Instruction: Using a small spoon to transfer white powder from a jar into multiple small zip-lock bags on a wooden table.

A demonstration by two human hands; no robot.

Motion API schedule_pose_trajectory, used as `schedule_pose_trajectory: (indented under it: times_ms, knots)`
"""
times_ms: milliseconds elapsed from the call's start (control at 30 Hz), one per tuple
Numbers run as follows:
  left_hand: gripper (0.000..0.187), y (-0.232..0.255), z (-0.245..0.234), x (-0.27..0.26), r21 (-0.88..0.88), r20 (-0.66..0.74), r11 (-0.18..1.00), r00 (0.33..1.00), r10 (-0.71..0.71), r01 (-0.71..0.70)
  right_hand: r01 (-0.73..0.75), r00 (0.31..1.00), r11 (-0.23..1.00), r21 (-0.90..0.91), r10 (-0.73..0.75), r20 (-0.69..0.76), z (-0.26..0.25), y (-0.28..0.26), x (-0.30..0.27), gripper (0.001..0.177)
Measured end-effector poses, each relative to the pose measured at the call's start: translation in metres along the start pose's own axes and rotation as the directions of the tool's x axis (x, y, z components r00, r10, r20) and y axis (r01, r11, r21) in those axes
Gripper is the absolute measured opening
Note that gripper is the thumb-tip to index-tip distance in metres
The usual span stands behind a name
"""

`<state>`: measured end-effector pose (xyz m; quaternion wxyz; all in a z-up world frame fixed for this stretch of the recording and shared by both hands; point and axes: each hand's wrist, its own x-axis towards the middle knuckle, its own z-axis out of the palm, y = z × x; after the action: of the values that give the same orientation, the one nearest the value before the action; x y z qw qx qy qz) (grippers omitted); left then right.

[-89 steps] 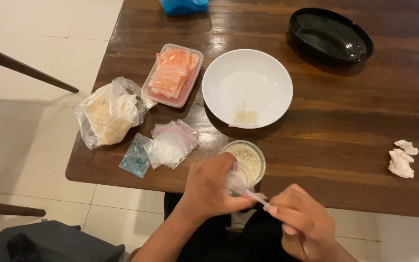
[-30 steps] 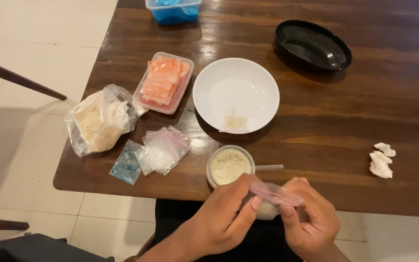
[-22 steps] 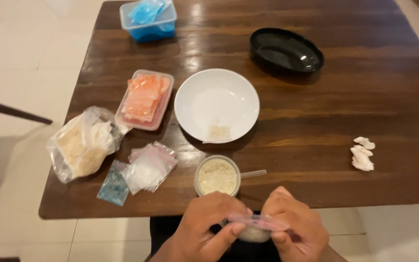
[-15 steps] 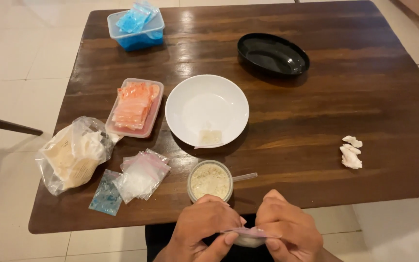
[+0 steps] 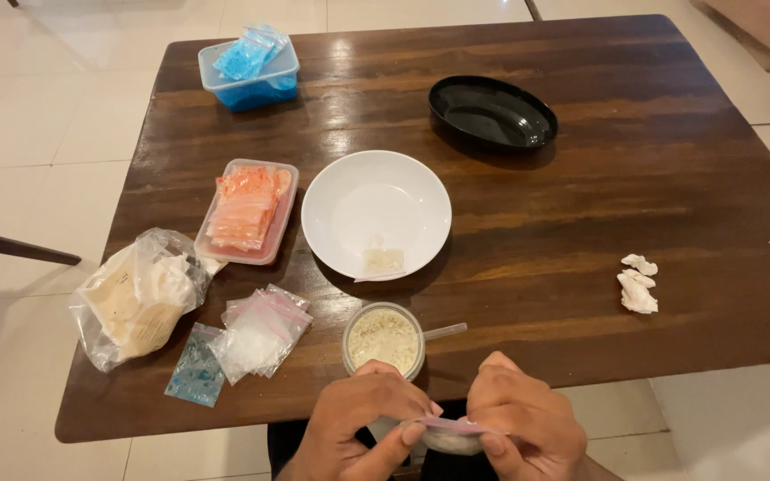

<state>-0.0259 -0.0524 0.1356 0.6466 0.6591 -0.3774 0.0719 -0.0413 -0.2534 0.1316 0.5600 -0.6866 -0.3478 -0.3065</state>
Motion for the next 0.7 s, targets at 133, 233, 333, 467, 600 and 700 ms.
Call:
schedule_pose_trajectory:
  times_ms: [133, 233, 333, 467, 600, 700]
  knots:
    - [0.018, 0.004, 0.000, 0.003, 0.034, -0.013, 0.998, 0.999, 0.051, -0.050, 0.028, 1.000, 0.999, 0.030, -0.028, -0.001, 0.002, 0.000, 0.000, 0.030]
    - [0.026, 0.008, 0.002, 0.003, 0.055, -0.004, 0.992, 0.994, -0.109, 0.109, 0.004, 0.998, 1.000, 0.006, -0.004, -0.070, 0.008, -0.004, 0.002, 0.032]
    - [0.016, 0.000, 0.009, 0.003, 0.051, 0.028, 0.996, 0.997, -0.069, 0.068, -0.038, 0.999, 0.997, -0.064, 0.038, 0.000, 0.004, -0.008, 0.007, 0.033]
    - [0.010, 0.000, 0.018, 0.004, 0.061, -0.027, 0.998, 1.000, -0.006, 0.008, -0.032, 0.998, 0.998, -0.053, 0.035, 0.052, -0.001, -0.010, 0.011, 0.035]
    - [0.013, 0.014, 0.014, 0.019, 0.092, -0.003, 0.995, 1.000, -0.031, 0.031, -0.028, 0.997, 0.992, -0.122, 0.036, 0.066, -0.009, -0.006, 0.010, 0.030]
    - [0.010, 0.008, -0.002, 0.027, 0.230, -0.006, 0.969, 0.996, -0.090, 0.089, -0.067, 0.997, 0.989, -0.130, 0.071, 0.025, -0.017, 0.001, -0.003, 0.027]
